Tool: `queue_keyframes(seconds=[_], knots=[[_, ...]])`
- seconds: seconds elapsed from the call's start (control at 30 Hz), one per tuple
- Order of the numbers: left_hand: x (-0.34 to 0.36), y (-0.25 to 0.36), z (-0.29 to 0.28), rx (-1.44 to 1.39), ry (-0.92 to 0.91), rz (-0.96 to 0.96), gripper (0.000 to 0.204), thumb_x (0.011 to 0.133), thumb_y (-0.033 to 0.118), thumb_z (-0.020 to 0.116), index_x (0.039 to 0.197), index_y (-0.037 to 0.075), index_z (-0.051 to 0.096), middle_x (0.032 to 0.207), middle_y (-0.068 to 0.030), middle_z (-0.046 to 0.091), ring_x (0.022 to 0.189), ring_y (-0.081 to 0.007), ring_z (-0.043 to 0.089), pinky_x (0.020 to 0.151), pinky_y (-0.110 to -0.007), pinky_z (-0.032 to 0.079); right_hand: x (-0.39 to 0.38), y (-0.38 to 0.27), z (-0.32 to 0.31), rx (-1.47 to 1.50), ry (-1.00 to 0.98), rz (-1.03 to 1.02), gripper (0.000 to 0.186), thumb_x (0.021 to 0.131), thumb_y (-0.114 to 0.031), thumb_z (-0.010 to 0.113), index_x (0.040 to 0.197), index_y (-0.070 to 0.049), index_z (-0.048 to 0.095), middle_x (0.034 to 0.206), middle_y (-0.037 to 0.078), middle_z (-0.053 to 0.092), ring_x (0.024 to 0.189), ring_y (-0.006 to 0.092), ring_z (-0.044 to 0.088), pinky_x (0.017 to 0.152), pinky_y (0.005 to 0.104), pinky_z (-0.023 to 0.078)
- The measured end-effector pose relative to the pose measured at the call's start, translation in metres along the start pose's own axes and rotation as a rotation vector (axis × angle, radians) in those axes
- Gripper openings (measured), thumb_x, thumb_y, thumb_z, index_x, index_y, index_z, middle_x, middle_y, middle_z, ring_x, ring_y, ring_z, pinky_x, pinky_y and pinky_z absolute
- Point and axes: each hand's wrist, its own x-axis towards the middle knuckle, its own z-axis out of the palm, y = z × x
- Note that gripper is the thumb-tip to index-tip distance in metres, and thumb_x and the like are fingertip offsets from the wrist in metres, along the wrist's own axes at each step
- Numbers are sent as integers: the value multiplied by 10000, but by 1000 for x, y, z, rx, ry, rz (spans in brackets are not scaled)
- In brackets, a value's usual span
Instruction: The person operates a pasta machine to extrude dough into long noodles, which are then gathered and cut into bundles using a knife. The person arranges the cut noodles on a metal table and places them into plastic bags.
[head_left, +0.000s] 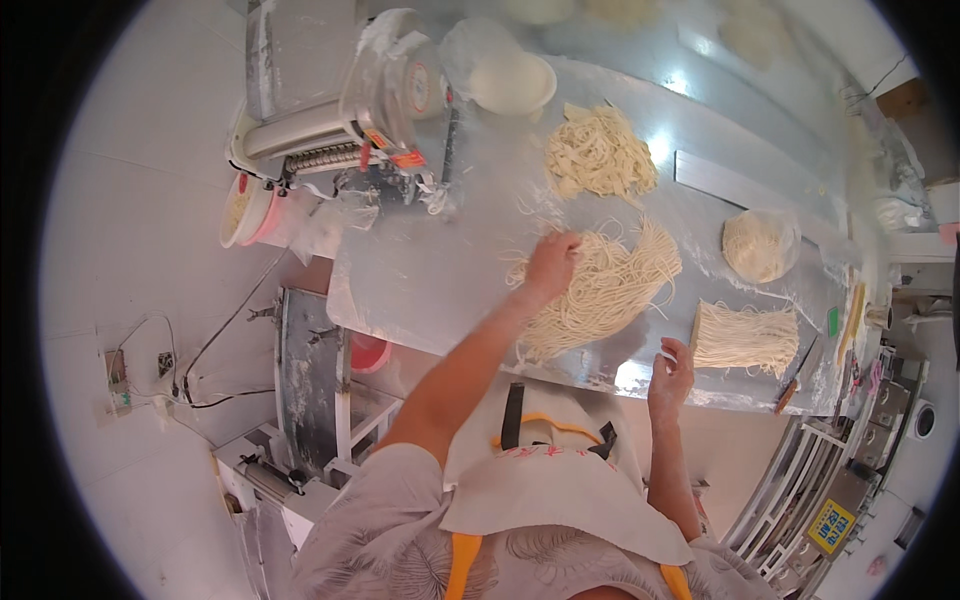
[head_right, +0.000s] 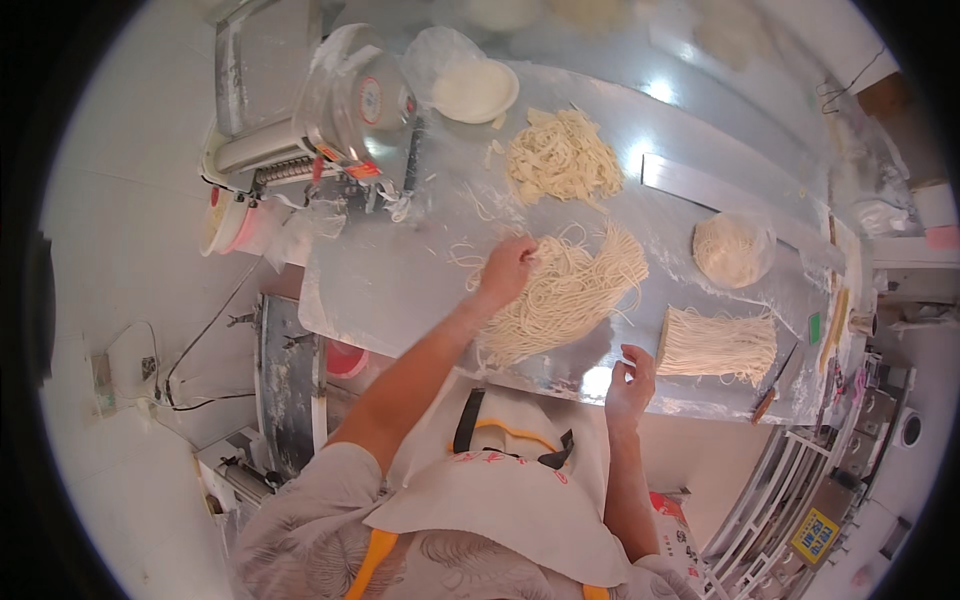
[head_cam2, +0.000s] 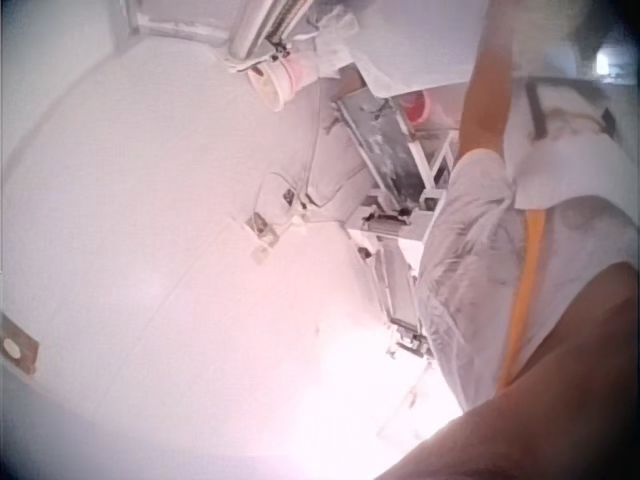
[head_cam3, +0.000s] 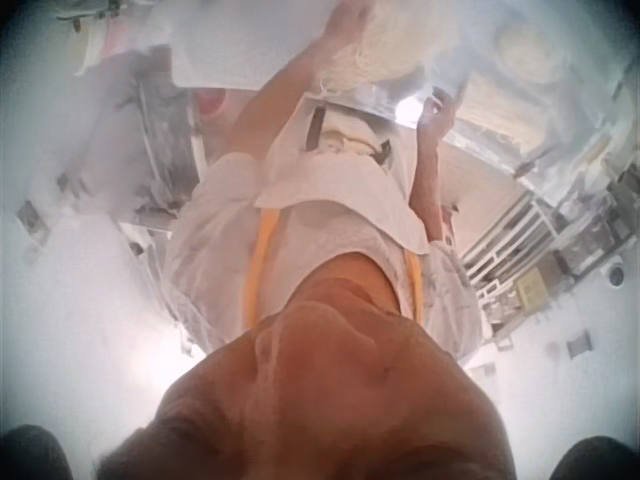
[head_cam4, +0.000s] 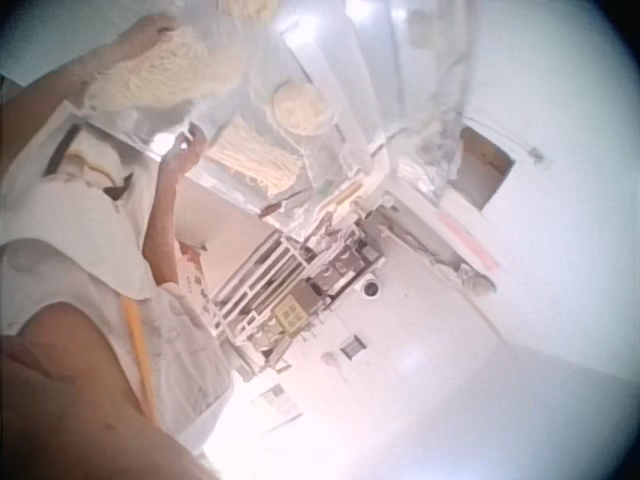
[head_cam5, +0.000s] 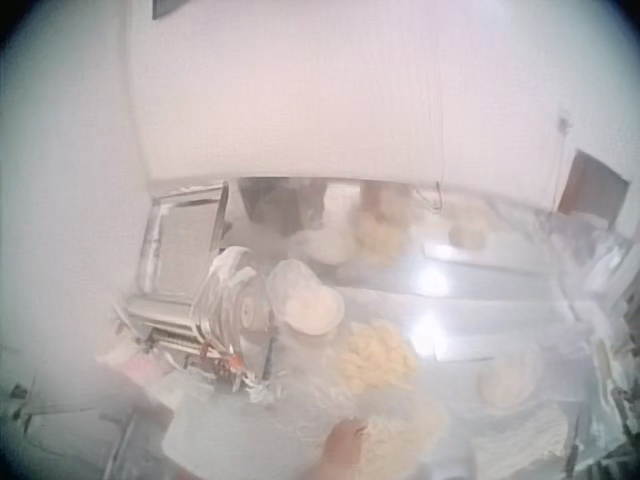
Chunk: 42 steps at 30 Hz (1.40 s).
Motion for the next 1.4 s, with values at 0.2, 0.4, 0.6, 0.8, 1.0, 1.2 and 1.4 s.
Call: queue_keyframes(seconds=[0.2,0.4,0.6,0.8,1.0,1.2,1.4], knots=[[-9,37,-45,-384,-182,-315,274,902,108,697,1165,66,632,987,-190,691,1008,-379,671,908,-458,518,12,-22,64,107,-96,-41,277,909,46,611,1165,-14,700,1142,98,700,1061,199,678,849,328,565],[-76,-24,-120,3,154,186,352,901,94,686,1251,84,662,1018,-142,720,978,-336,678,913,-423,541,13,-42,121,191,-152,-89,245,959,-16,636,1199,-2,682,1133,107,708,1032,206,679,905,356,564],[-138,-130,-327,-19,395,-535,184,880,149,712,1036,56,741,934,-135,739,849,-274,707,771,-366,558,-14,-57,135,106,-160,-1,220,976,-67,665,1182,9,674,1038,82,701,944,166,672,827,315,569],[-79,-215,-470,531,681,-618,441,833,208,835,1211,44,679,1244,-163,683,1282,-390,538,1012,-491,470,-51,-76,203,28,-196,71,212,980,-45,653,1186,6,665,1026,76,696,889,146,676,748,291,576],[-83,-323,-492,130,735,-437,363,894,130,784,1221,17,673,1218,-163,693,1113,-364,666,927,-453,553,-95,-207,295,-41,-341,58,220,984,-25,639,1200,1,667,1020,81,706,884,149,695,766,290,572],[-69,-301,-502,-301,737,-408,349,917,-13,658,1259,-49,598,1207,-252,654,1119,-430,642,1033,-506,497,-107,-245,352,50,-471,107,214,978,-16,634,1188,13,668,993,99,722,857,169,714,761,302,573],[6,-240,-588,149,525,-104,456,780,-112,558,1222,-10,595,1329,-231,590,1264,-483,518,1100,-554,422,-121,-269,369,-12,-484,94,225,962,-8,625,1180,30,661,962,119,727,830,188,734,752,302,583]])
